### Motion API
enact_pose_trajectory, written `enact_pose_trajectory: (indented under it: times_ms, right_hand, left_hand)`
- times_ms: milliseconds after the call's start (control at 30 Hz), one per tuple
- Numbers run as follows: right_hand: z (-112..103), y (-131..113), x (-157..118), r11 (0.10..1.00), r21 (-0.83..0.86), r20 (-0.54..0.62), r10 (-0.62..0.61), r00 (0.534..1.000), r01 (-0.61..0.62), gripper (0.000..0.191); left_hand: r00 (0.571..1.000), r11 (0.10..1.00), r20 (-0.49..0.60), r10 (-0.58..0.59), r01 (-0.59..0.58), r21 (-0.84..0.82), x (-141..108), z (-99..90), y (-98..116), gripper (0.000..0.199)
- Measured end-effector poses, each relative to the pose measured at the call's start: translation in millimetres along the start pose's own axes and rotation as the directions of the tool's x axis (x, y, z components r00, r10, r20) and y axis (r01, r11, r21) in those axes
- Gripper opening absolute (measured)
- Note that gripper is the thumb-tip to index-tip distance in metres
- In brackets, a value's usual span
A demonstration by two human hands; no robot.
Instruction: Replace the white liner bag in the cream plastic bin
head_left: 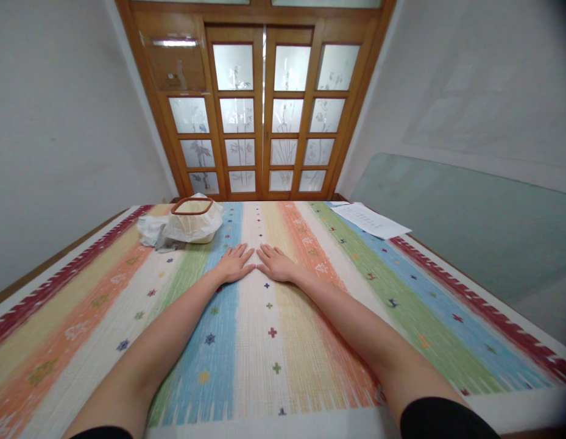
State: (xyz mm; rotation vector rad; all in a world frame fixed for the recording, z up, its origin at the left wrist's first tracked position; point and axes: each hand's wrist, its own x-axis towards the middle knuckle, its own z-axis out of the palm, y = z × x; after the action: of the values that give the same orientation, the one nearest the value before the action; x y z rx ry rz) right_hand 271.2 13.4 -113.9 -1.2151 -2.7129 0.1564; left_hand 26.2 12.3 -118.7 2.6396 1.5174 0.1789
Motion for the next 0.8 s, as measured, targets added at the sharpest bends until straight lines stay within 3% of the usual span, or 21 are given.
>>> enact_pose_trajectory:
  times_ms: [433, 800]
  right_hand:
    - [6.4, 4.2, 2.1, 1.0, 0.011, -0.043, -0.003, 0.999, 0.003, 0.076]
    - [-1.2, -0.9, -0.9, 1.0, 0.013, -0.068, -0.006, 0.998, 0.007, 0.071]
  left_hand:
    - [1.0, 1.0, -0.011, -0.015, 0.014, -0.018, -1.6, -4.0, 4.3, 0.08]
    - [0.999, 0.999, -0.048, -0.001, -0.001, -0.046, -1.7, -2.5, 3.2, 0.079]
